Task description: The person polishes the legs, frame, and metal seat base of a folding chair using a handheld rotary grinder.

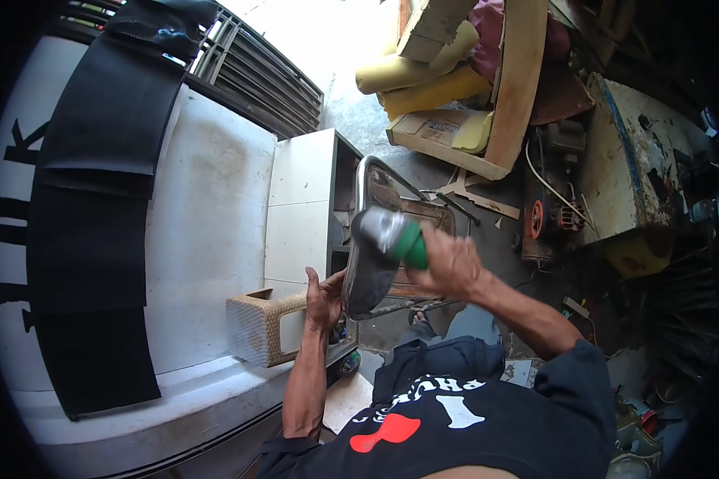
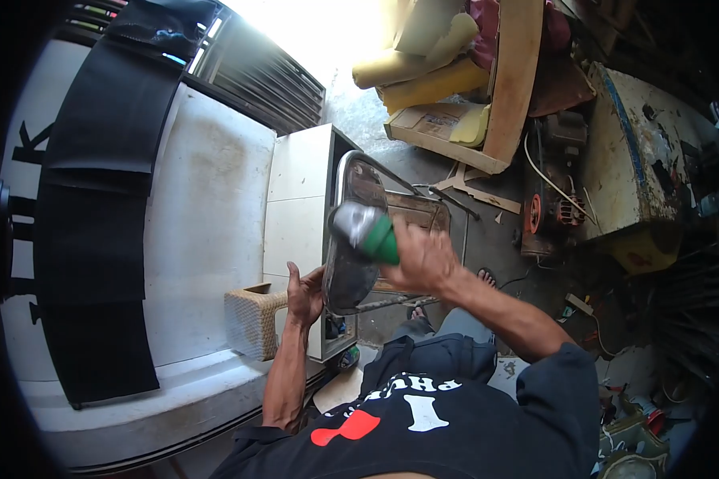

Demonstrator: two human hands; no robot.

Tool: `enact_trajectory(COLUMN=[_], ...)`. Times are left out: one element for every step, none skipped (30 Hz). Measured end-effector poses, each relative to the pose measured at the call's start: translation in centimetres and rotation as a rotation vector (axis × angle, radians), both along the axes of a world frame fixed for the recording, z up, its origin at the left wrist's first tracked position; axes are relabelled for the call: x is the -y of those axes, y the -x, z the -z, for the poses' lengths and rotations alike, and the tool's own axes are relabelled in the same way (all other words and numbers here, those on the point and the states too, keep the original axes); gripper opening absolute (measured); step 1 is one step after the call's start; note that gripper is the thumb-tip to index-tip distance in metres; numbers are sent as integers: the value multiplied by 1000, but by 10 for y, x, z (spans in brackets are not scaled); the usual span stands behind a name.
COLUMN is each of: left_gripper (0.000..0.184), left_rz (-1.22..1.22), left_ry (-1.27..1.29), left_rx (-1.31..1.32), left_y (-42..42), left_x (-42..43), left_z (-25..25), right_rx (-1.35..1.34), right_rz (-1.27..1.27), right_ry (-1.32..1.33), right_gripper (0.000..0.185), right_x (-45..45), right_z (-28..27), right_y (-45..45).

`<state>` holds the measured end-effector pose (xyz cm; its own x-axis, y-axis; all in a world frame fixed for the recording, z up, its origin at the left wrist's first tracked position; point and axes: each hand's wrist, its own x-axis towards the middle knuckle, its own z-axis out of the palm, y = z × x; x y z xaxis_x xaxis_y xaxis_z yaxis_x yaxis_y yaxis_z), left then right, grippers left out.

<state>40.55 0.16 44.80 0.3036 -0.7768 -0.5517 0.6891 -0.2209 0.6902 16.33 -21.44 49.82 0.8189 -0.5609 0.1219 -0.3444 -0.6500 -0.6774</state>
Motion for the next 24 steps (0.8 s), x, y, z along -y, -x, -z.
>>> enact_trajectory(left_gripper=[106, 107, 107, 107, 107, 108, 108, 108, 109, 109, 109, 109, 110, 110, 107, 107, 107, 107, 106, 106, 106, 106, 107, 107], left_rz=[22, 45, 37, 35, 12, -9, 0, -8, 41, 84, 20, 3, -27, -50, -54, -59, -47, -32, -40, -35, -16, 2, 20, 15], left_ry=[2, -3, -1, 15, 10, 8, 34, 44, 75, 103, 86, 83, 111, 147, 153, 166, 197, 229, 240, 249, 273, 302, 329, 341], left_rx=[28, 54, 56, 51, 29, 6, -12, -22, -57, -92, -120, -131, -128, -121, -115, -123, -159, -194, -244, -251, -250, -247, -248, -257], left_y=[-4, -6, -9, -12, -16, -18, -17, -20, -27, -28, -21, -15, -12, -11, -9, -7, -8, -9, -11, -11, -10, -8, -7, -5], left_x=[-4, -10, -10, -12, -13, -11, -9, -14, -15, -16, -17, -20, -22, -18, -17, -18, -17, -16, -15, -14, -16, -14, -14, -15], left_z=[4, 5, 6, 6, 5, 5, -4, 4, 17, 18, 23, 27, 29, 29, 27, 27, 28, 29, 32, 37, 43, 45, 46, 47], right_rx=[-38, -78, -79, -83, -62, -42, -102, -63, 29, 121, 131, 138, 34, 14, -8, -30, -66, -101, -143, -156, -175, -193, -204, -241], right_rz=[48, 97, 102, 102, 23, -55, -145, -196, -158, -126, -55, 18, 60, 93, 92, 91, 33, -21, -115, -194, -201, -210, -209, -131], right_ry=[-28, -62, 2, 18, 84, 152, 109, 156, 161, 162, 178, 186, 135, 182, 231, 285, 256, 228, 240, 272, 296, 325, 335, 308], right_gripper=[58, 57, 55, 55, 56, 58, 61, 60, 60, 61, 62, 64, 65, 64, 63, 62, 65, 68, 71, 70, 69, 68, 68, 67], right_x=[11, 17, 18, 10, -6, -21, -38, -54, -61, -67, -65, -61, -55, -52, -52, -51, -58, -68, -78, -87, -96, -102, -104, -101], right_z=[0, 0, -3, -4, -4, -3, 0, 3, 6, 6, 6, 4, -4, -17, -17, -19, -26, -33, -35, -38, -43, -48, -53, -60], right_y=[-10, -18, -19, -16, -8, -2, 2, 4, 2, -2, -8, -14, -19, -21, -20, -19, -14, -8, -3, 0, 1, 3, 2, -1])
